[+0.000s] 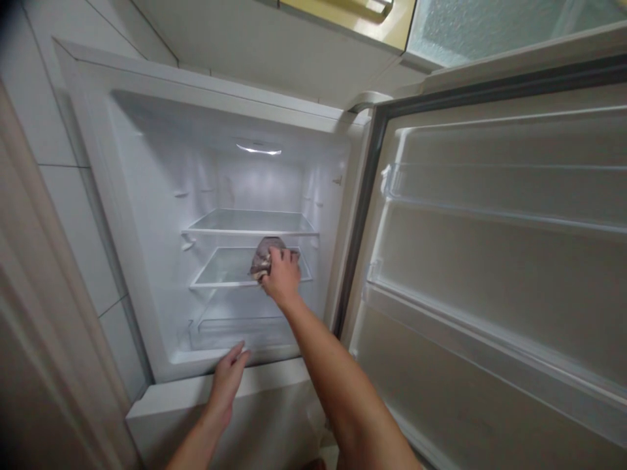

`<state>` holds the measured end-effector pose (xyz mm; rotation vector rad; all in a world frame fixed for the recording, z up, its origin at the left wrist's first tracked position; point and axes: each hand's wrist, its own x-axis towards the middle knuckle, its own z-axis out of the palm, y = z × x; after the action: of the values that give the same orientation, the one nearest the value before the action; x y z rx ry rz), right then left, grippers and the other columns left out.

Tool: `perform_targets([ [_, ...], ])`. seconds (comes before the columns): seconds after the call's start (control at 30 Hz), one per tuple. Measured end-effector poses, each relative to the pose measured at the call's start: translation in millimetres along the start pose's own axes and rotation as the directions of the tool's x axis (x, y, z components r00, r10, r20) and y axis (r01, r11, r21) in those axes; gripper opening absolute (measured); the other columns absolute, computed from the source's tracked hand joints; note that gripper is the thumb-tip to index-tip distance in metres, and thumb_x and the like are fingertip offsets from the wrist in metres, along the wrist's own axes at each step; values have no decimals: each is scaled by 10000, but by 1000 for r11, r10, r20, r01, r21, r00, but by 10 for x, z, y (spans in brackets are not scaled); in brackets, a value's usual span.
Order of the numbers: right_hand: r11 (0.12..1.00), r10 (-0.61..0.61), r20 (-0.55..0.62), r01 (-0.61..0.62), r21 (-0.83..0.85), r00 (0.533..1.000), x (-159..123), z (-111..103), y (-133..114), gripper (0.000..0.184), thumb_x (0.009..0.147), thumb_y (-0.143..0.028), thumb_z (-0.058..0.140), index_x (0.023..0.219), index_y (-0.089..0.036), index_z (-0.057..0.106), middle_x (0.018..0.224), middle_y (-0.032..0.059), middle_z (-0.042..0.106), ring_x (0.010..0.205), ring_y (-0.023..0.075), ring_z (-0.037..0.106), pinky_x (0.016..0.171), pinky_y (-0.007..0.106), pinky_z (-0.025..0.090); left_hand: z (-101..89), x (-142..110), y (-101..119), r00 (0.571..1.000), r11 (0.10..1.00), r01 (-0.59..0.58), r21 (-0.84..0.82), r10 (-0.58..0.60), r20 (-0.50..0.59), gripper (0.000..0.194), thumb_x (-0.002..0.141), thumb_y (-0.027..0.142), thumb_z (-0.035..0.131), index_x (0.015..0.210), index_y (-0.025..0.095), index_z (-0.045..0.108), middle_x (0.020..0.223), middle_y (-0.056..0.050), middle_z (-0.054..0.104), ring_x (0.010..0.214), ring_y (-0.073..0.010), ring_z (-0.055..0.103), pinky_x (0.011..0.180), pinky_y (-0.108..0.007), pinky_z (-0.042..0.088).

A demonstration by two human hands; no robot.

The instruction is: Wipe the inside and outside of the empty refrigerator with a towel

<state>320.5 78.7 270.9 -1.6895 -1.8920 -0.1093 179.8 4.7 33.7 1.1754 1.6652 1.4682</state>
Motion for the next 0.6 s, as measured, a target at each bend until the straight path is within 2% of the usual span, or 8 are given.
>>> perform_targets([
  [0.07, 991, 120, 156, -109, -76, 980, 257, 33, 113, 942, 898, -509, 808, 1740, -320, 429, 1801, 159, 363, 1638, 433, 357, 1283, 598, 387, -190, 71, -81, 986, 985, -153, 78, 147, 73, 339, 825, 478, 665, 1011, 239, 817, 1074, -137, 826, 1134, -379, 765, 1139, -600, 570],
  [0.2, 965, 262, 490, -214, -153, 832, 678, 346, 302, 1053, 928, -845, 662, 1779, -286, 394, 1848, 211, 265, 1704, 488, 245, 1337, 680, 228, -812, 318, -320, 875, 856, -473, 210, 428, 227, 258, 929, 447, 629, 949, 296, 838, 1047, -68, 826, 1077, -332, 751, 1123, -551, 562],
  [0.23, 963, 267, 481, -213, -166, 835, 764, 444, 336, 1047, 939, -864, 626, 1783, -293, 387, 1845, 212, 273, 1703, 484, 251, 1340, 687, 207, -972, 397, -403, 799, 754, -597, 273, 529, 285, 226, 955, 411, 641, 1002, 317, 841, 1101, -40, 831, 1094, -302, 750, 1111, -499, 567],
  [0.3, 962, 255, 412, -188, -196, 875, 935, 637, 392, 1007, 934, -855, 635, 1766, -331, 416, 1828, 195, 319, 1683, 486, 289, 1326, 706, 204, -1229, 548, -566, 554, 399, -825, 401, 715, 428, 270, 986, 331, 670, 1212, 363, 814, 1297, 12, 814, 1196, -240, 729, 1124, -392, 549],
  [0.37, 969, 201, 354, -132, -208, 913, 1126, 830, 420, 921, 919, -814, 677, 1711, -379, 499, 1791, 156, 394, 1654, 497, 321, 1292, 719, 250, -1368, 659, -681, 315, 29, -882, 470, 779, 543, 447, 989, 300, 683, 1430, 361, 727, 1459, 17, 753, 1309, -212, 674, 1192, -338, 489],
  [0.4, 974, 160, 334, -94, -205, 929, 1231, 928, 414, 869, 918, -790, 685, 1679, -398, 537, 1772, 136, 424, 1642, 498, 327, 1273, 718, 276, -1393, 695, -709, 251, -73, -871, 485, 784, 568, 517, 983, 297, 682, 1499, 338, 687, 1498, 5, 730, 1349, -212, 644, 1245, -335, 437],
  [0.47, 983, 66, 321, -6, -186, 945, 1459, 1137, 344, 780, 931, -746, 676, 1635, -421, 581, 1744, 102, 459, 1626, 493, 329, 1246, 698, 319, -1380, 739, -708, 200, -162, -846, 508, 787, 584, 580, 981, 300, 652, 1562, 290, 649, 1516, -14, 716, 1390, -222, 602, 1343, -357, 309],
  [0.6, 977, -91, 331, 148, -150, 939, 1886, 1604, -92, 674, 994, -668, 605, 1618, -413, 593, 1686, 99, 531, 1541, 446, 439, 1216, 650, 373, -1284, 806, -664, 177, -212, -821, 530, 787, 590, 483, 1050, 312, 568, 1515, 275, 693, 1448, 9, 755, 1372, -213, 590, 1423, -404, 126],
])
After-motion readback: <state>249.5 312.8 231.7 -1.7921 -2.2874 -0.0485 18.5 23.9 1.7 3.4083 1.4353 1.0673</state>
